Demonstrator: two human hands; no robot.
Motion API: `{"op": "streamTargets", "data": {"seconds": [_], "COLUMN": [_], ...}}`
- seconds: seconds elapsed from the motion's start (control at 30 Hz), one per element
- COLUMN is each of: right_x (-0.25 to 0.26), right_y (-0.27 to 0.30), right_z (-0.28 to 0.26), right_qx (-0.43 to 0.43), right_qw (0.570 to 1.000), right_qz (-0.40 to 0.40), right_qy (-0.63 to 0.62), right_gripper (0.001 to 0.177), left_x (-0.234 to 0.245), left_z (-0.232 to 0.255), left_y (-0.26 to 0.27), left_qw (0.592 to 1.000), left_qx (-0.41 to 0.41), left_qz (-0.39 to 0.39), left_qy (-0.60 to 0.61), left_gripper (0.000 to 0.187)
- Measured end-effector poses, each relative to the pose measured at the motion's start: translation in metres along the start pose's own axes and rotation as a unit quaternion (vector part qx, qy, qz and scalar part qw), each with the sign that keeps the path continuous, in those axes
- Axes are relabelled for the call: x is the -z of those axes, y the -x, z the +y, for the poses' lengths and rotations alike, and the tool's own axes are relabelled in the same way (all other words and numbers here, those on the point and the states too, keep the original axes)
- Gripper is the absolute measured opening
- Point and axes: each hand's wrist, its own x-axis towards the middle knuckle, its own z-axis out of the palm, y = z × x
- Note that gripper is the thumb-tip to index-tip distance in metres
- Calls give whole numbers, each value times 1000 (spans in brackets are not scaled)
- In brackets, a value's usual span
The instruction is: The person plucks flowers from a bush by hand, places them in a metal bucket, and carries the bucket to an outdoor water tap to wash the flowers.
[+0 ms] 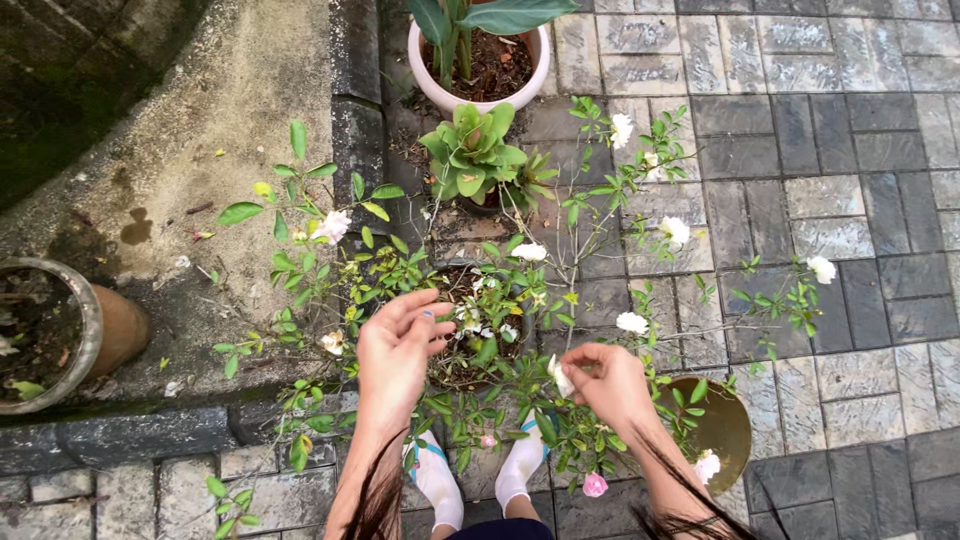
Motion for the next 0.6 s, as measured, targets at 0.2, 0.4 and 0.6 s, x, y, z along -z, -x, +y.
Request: {"op": "streamTargets", "data": {"seconds": [0.2, 0.4, 0.6], "right_x": [-14, -47, -51], "right_y": [12, 20, 52], "right_z": [-42, -46, -43], "right_qx": [90, 316, 218], "right_qw": [993, 931, 944], "right_qz": [72, 97, 51], "right_qy": [-34, 153, 242], "right_gripper": [20, 34, 70], "left_x": [30, -2, -26], "left_z": [14, 45, 56], "left_y": [17, 36, 56], "left_qw": [998, 981, 853], "left_qx": [-57, 6, -111], "left_qz": [31, 41, -5], "left_qy": [-7, -190, -509], "left_gripper": [30, 20, 41]}}
